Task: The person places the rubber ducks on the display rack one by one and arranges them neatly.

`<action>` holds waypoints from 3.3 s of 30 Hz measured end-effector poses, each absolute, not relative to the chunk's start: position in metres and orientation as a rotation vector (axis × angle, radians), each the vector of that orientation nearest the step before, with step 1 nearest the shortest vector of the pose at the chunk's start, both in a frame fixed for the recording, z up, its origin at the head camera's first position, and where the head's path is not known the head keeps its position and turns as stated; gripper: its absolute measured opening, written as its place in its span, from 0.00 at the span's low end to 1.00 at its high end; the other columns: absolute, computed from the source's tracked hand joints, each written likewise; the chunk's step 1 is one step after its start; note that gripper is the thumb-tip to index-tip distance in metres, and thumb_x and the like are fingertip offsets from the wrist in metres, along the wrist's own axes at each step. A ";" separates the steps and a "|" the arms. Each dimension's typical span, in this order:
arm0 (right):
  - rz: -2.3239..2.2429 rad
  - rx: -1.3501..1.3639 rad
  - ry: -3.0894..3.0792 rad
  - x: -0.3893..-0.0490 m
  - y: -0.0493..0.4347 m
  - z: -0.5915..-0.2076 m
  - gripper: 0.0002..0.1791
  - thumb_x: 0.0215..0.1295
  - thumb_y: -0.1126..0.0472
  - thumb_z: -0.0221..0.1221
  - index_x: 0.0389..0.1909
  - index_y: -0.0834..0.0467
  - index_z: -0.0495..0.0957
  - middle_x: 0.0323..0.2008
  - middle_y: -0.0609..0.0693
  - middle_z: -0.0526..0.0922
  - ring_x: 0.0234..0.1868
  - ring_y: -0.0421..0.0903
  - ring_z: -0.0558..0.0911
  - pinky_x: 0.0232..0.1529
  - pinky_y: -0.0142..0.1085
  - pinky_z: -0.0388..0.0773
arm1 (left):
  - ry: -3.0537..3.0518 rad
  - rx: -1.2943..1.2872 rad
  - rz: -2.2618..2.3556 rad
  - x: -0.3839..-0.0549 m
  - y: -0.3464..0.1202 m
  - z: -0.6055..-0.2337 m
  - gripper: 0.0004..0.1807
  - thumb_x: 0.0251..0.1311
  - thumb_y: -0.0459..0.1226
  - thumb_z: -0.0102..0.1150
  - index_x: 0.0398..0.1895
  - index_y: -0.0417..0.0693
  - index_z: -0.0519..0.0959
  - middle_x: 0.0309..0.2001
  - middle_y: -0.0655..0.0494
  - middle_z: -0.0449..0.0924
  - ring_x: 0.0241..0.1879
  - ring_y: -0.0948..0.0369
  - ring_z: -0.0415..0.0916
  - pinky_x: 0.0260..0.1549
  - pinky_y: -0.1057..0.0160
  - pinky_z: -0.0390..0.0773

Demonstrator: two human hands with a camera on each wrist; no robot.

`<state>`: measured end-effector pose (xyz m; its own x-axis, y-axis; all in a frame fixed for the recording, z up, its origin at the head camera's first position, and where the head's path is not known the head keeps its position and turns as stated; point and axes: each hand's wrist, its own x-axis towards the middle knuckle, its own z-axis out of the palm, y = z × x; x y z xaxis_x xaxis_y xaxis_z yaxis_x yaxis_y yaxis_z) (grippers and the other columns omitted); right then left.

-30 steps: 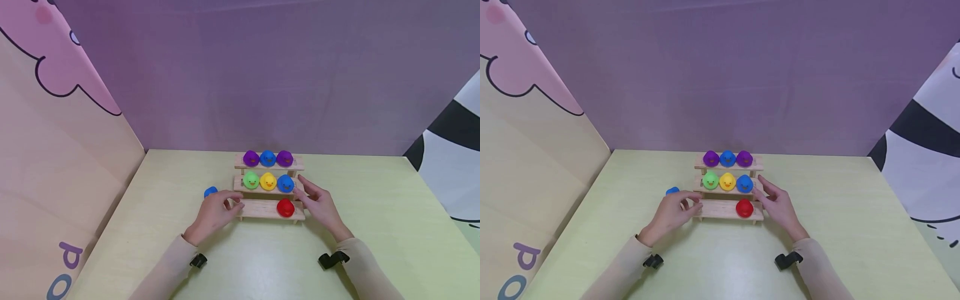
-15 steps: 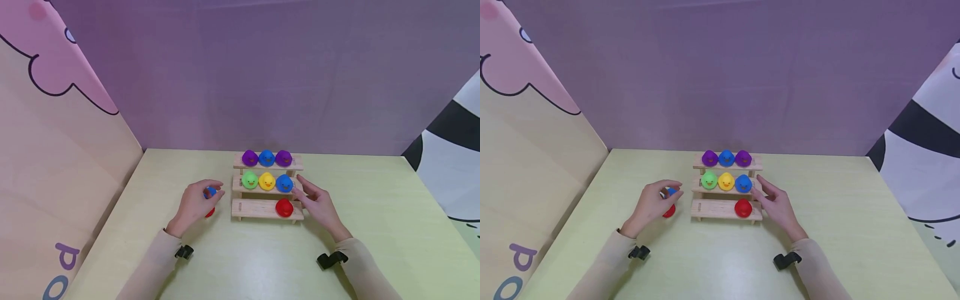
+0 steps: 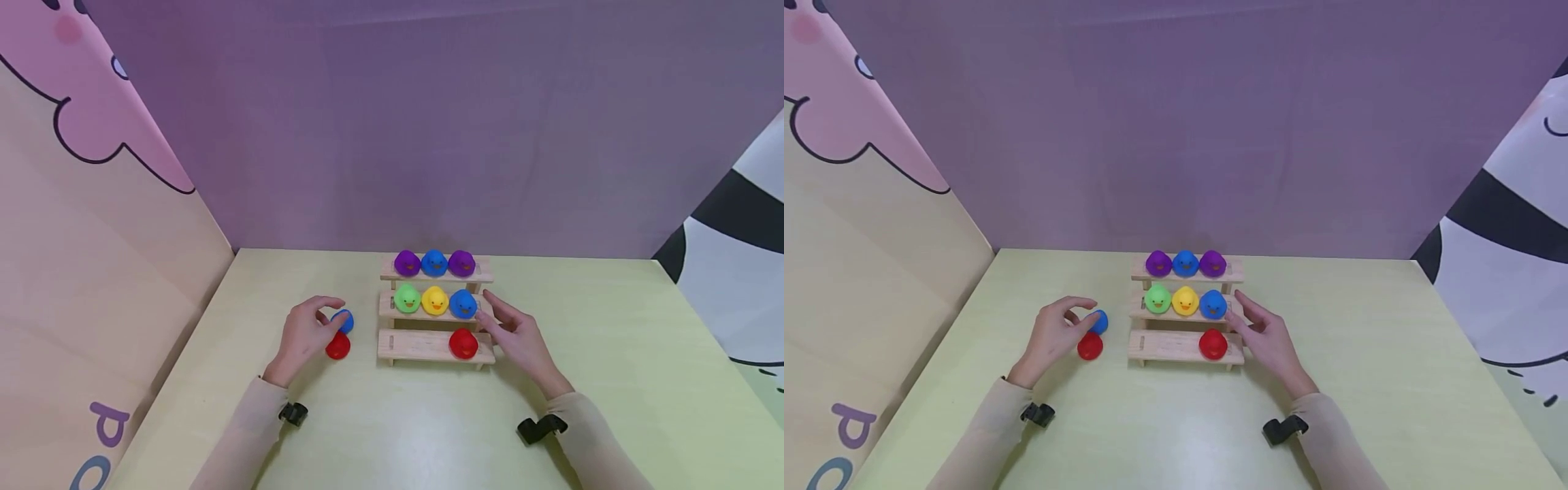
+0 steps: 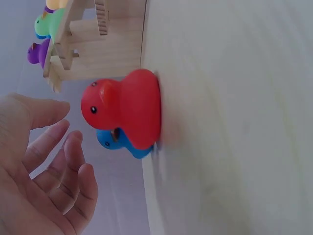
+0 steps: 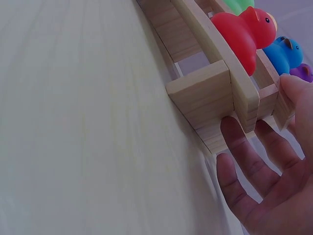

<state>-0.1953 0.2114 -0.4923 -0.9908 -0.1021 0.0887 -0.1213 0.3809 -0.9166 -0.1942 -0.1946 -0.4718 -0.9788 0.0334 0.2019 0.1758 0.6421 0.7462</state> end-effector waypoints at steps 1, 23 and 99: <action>1.727 0.211 -2.594 -0.195 0.211 -0.492 0.35 0.79 0.47 0.62 0.81 0.50 0.66 0.78 0.64 0.69 0.44 0.27 0.89 0.44 0.27 0.86 | -2.699 -0.166 -1.249 -0.195 -0.195 -0.473 0.18 0.65 0.42 0.74 0.56 0.51 0.88 0.47 0.53 0.89 0.30 0.60 0.77 0.20 0.64 0.75; 1.665 0.186 -2.629 -0.193 0.210 -0.490 0.35 0.79 0.46 0.61 0.82 0.50 0.65 0.78 0.63 0.69 0.57 0.60 0.89 0.45 0.26 0.85 | -2.885 -0.174 -1.225 -0.198 -0.207 -0.479 0.20 0.67 0.41 0.71 0.60 0.49 0.86 0.53 0.51 0.90 0.35 0.60 0.83 0.31 0.63 0.80; 1.687 0.172 -2.640 -0.196 0.211 -0.490 0.36 0.78 0.45 0.62 0.82 0.49 0.66 0.79 0.63 0.68 0.51 0.49 0.92 0.45 0.26 0.85 | -2.749 -0.429 -1.165 -0.167 -0.159 -0.447 0.17 0.63 0.47 0.76 0.54 0.57 0.89 0.45 0.64 0.88 0.28 0.65 0.74 0.25 0.66 0.72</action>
<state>-0.1961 0.2108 -0.4903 -0.9940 -0.0903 0.0624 -0.0945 0.4161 -0.9044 -0.1669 -0.1589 -0.4465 -0.9519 0.2102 0.2230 0.3064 0.6625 0.6835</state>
